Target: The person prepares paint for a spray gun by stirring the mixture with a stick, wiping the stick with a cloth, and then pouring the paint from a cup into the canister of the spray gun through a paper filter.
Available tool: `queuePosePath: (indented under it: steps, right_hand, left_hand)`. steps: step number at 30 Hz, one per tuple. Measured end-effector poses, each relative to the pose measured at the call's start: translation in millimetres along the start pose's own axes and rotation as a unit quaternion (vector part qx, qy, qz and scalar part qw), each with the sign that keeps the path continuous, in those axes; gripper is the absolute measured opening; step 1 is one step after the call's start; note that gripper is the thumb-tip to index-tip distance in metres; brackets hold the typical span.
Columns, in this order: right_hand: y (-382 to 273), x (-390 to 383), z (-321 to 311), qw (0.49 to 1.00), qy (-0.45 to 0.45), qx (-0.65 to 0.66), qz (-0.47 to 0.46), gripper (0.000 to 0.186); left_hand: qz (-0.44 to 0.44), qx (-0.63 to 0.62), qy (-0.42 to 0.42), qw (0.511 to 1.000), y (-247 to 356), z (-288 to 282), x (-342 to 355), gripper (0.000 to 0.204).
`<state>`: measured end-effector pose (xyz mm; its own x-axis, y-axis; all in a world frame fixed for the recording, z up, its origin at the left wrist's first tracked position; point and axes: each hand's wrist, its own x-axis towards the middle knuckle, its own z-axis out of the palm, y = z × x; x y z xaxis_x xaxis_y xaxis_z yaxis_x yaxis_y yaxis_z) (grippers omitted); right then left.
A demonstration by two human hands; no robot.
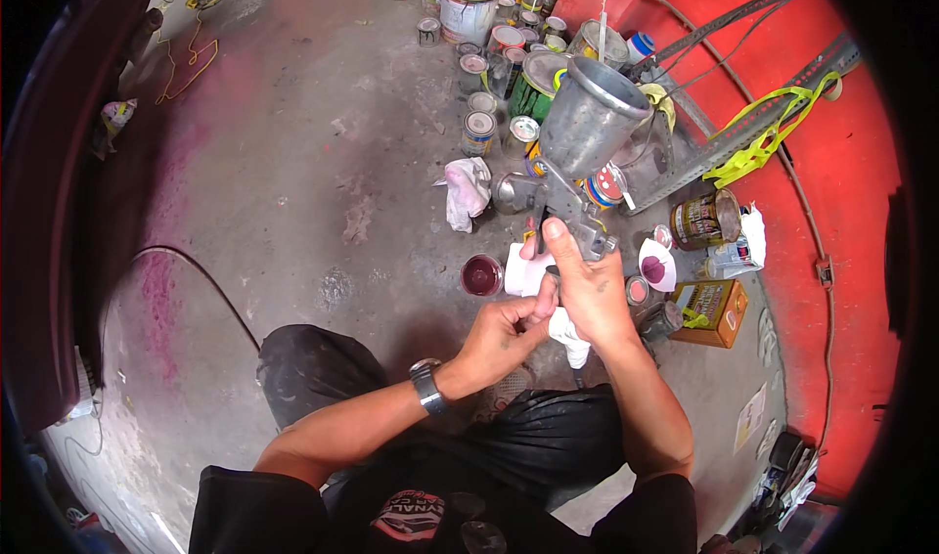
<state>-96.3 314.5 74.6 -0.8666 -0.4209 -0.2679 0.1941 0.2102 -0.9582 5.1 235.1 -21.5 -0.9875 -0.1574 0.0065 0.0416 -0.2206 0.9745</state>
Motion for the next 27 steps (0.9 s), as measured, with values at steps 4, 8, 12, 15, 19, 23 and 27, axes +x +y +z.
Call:
queuePosePath:
  steps: [4,8,12,15,19,23,27]
  right_hand:
    - [-4,-2,-11,1.0,-0.026,0.008,0.005,0.045]
    - [-1,0,-18,0.999,-0.017,-0.048,0.001,0.042]
    - [2,1,-19,0.991,0.055,-0.108,-0.05,0.04]
    - [5,0,-21,0.996,0.055,-0.049,-0.052,0.039]
    - [9,-2,-23,0.997,0.049,-0.052,-0.03,0.039]
    - [14,-4,-23,0.992,0.046,-0.099,-0.067,0.038]
    - [12,-9,-24,0.995,0.047,-0.077,-0.053,0.035]
  left_hand:
    - [-0.017,0.01,-0.045,0.999,6,-4,0,0.022]
    - [-0.1,0.057,-0.091,0.989,9,-4,-3,0.023]
    - [-0.06,0.096,-0.065,0.992,9,-6,-3,0.027]
    - [-0.052,0.121,-0.058,0.99,10,-11,-2,0.027]
    - [-0.136,0.13,-0.084,0.979,16,-13,-3,0.024]
    - [-0.122,0.122,-0.081,0.982,21,-11,-3,0.024]
    - [-0.103,0.126,-0.056,0.985,22,-13,-2,0.022]
